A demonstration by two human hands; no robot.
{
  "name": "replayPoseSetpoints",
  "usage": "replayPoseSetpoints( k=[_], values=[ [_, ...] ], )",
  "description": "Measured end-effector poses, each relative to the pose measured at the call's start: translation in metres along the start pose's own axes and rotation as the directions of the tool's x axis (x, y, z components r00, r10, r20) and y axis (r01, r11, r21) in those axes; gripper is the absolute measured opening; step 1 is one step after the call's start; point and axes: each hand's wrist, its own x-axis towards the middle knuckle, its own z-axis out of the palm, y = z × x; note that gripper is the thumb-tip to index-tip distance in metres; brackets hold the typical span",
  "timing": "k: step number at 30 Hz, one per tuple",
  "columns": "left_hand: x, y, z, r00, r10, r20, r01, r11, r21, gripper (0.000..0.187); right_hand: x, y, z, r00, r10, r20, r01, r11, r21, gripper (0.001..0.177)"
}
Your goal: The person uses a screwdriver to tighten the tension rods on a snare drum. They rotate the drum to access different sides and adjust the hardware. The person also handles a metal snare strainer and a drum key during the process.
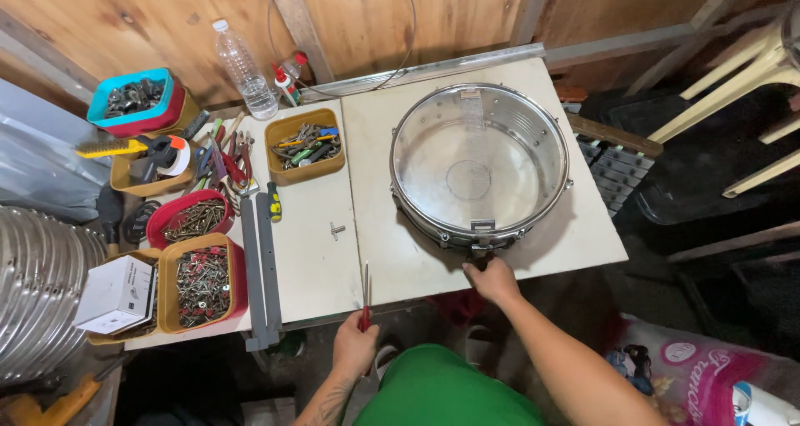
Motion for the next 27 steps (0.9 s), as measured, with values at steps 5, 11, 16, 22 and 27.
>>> replayPoseSetpoints(
  k=[5,11,16,22,27],
  values=[
    [0.006,-0.013,0.000,1.000,0.009,-0.022,-0.009,1.000,0.011,0.042,-0.003,-0.010,0.010,0.982,0.153,0.107,-0.185,0.884,0.429,0.046],
    [0.001,-0.004,-0.011,1.000,-0.010,0.003,0.010,1.000,-0.015,0.040,-0.025,-0.024,0.035,0.914,0.271,0.302,-0.395,0.416,0.820,0.036],
    [-0.012,0.010,-0.025,0.999,-0.049,0.016,0.049,0.999,0.004,0.039,-0.023,-0.027,0.059,0.920,0.284,0.271,-0.349,0.276,0.896,0.037],
    [-0.011,0.000,-0.037,0.997,-0.074,0.010,0.074,0.997,-0.015,0.035,-0.031,-0.049,0.057,0.930,0.365,0.035,-0.213,0.461,0.862,0.031],
    [-0.011,-0.008,-0.047,0.993,-0.116,0.007,0.116,0.993,0.005,0.036,-0.045,-0.094,0.056,0.942,0.324,-0.093,-0.146,0.639,0.755,0.049]
  ],
)
